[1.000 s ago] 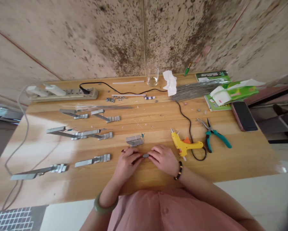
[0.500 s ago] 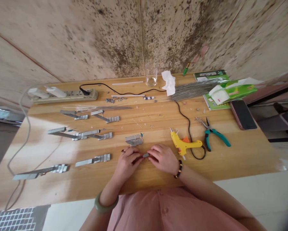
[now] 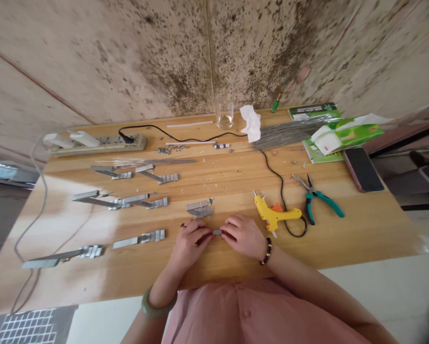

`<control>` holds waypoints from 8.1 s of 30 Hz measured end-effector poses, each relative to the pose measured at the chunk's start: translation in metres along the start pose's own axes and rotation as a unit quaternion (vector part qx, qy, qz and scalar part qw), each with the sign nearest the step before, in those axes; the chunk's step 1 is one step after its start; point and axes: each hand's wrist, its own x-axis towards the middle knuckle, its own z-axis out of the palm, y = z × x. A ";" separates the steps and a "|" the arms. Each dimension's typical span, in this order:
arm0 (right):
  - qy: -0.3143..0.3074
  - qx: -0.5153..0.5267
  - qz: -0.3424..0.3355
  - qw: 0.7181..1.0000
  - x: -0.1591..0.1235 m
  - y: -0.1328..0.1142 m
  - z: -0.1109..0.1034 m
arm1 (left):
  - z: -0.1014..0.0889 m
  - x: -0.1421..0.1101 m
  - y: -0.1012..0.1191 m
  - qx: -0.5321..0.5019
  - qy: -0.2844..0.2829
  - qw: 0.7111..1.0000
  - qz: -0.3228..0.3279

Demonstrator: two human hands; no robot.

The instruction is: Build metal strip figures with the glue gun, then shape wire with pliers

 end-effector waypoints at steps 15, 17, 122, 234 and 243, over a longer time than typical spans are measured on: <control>-0.008 0.021 -0.018 1.000 -0.001 0.003 0.001 | 0.000 -0.001 0.000 -0.017 0.009 1.000 -0.021; -0.005 0.022 -0.024 0.999 -0.001 0.003 0.001 | -0.001 0.000 0.001 -0.025 0.012 0.999 -0.023; -0.002 -0.202 0.096 0.975 -0.084 0.071 -0.091 | -0.009 -0.003 0.002 -0.105 0.110 0.980 -0.129; 0.029 0.172 0.005 0.985 -0.049 0.020 -0.053 | -0.002 0.001 -0.016 -0.223 0.079 0.931 -0.279; 0.027 0.198 -0.001 0.980 -0.044 0.017 -0.046 | -0.007 0.003 -0.015 -0.213 0.045 0.936 -0.276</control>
